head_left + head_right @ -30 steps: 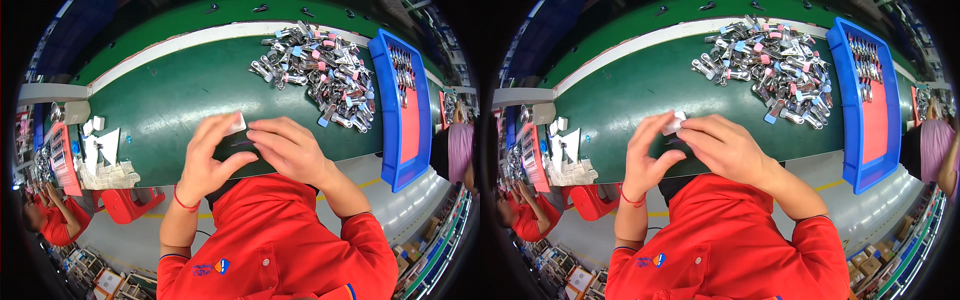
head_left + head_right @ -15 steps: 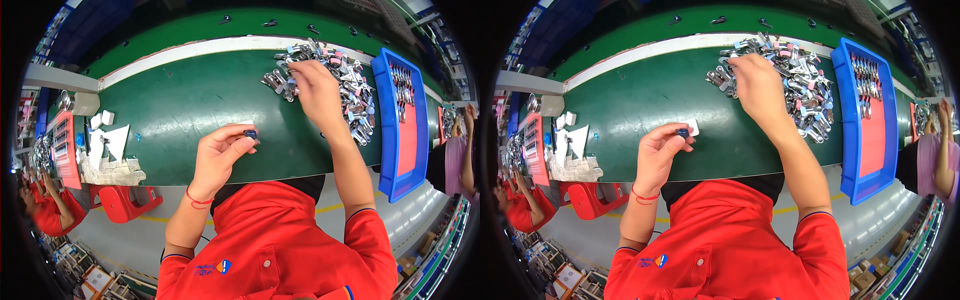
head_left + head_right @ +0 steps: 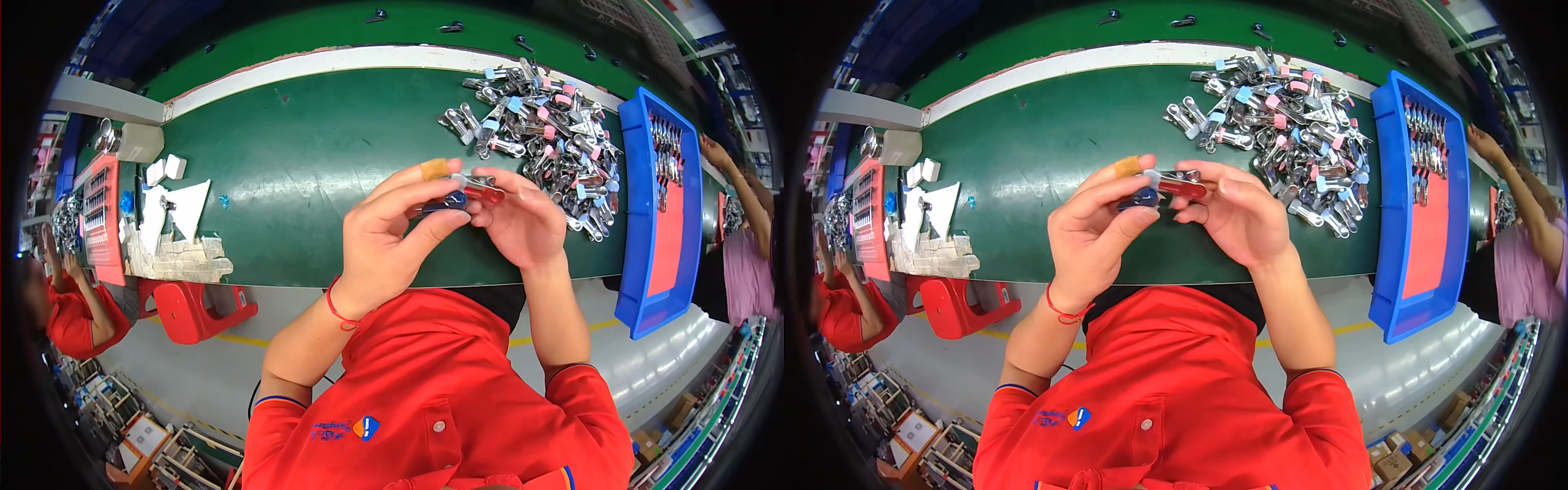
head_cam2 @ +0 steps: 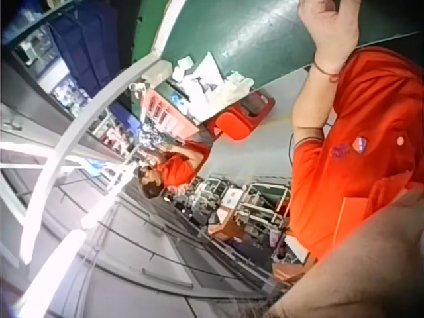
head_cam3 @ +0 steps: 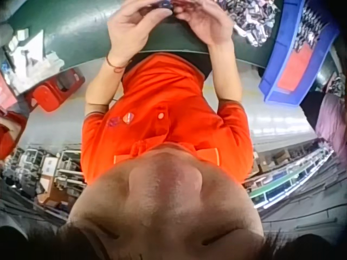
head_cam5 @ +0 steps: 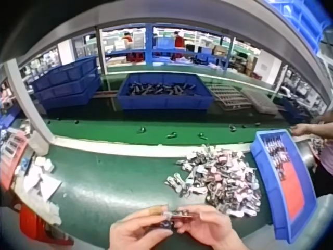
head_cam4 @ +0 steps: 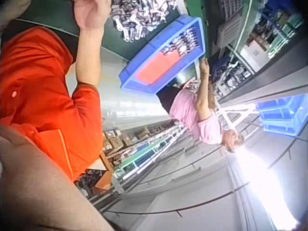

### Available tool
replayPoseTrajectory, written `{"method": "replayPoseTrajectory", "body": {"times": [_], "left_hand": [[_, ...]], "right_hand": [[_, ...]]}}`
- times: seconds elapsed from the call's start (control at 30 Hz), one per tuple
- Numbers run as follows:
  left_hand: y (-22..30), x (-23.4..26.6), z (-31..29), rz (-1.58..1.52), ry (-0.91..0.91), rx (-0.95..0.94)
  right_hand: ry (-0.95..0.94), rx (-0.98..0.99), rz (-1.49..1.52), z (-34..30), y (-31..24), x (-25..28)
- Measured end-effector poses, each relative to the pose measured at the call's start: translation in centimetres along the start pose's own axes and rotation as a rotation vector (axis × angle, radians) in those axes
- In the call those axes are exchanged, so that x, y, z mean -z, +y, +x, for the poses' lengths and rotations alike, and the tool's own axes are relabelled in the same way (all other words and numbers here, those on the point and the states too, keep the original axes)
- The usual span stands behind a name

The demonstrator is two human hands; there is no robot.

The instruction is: Assembling plastic housings and internal components of electronic earbuds.

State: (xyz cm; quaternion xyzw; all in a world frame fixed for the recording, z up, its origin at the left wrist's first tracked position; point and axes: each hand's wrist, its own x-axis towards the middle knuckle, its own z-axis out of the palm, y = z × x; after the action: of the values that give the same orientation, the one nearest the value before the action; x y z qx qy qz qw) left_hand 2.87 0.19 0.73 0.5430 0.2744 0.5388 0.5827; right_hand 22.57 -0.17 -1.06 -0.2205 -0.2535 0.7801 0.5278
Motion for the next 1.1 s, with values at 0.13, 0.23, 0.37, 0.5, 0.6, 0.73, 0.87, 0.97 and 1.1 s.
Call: {"method": "replayPoseTrajectory", "body": {"times": [0.13, 0.23, 0.37, 0.5, 0.6, 0.73, 0.87, 0.97, 1.1], "left_hand": [[-0.2, -0.3, -0.2, 0.033, 0.026, -0.02], [-0.2, -0.2, -0.5, -0.045, 0.026, -0.012], [0.0, 0.1, -0.8, -0.2, 0.008, 0.018], [0.5, 0.0, -0.9, -0.081, -0.059, 0.025], [0.8, -0.1, -1.0, 0.035, -0.085, 0.006], [1.3, 0.5, -1.0, 0.035, -0.088, -0.005], [1.2, 0.8, -1.4, -0.026, -0.053, 0.066], [1.1, 0.8, -1.6, -0.114, -0.027, 0.136], [1.1, 0.6, -1.5, -0.219, -0.072, 0.191]], "right_hand": [[0.133, 0.059, -0.177, -0.2, 0.1, -1.3], [0.131, 0.083, -0.27, -0.1, 0.2, -0.7], [-0.046, 0.002, 0.1, 0.4, 0.3, -0.1], [0.131, 0.068, -0.134, -0.1, 0.7, -1.1], [0.004, 0.19, -0.43, -0.4, 0.8, -1.4], [-0.087, 0.193, -0.248, 0.0, 0.7, -0.5], [-0.16, 0.143, -0.018, 0.1, 0.6, -0.3], [-0.177, 0.15, -0.046, 0.0, 0.4, -0.5], [-0.159, 0.145, -0.09, -0.5, 0.4, -0.6]]}}
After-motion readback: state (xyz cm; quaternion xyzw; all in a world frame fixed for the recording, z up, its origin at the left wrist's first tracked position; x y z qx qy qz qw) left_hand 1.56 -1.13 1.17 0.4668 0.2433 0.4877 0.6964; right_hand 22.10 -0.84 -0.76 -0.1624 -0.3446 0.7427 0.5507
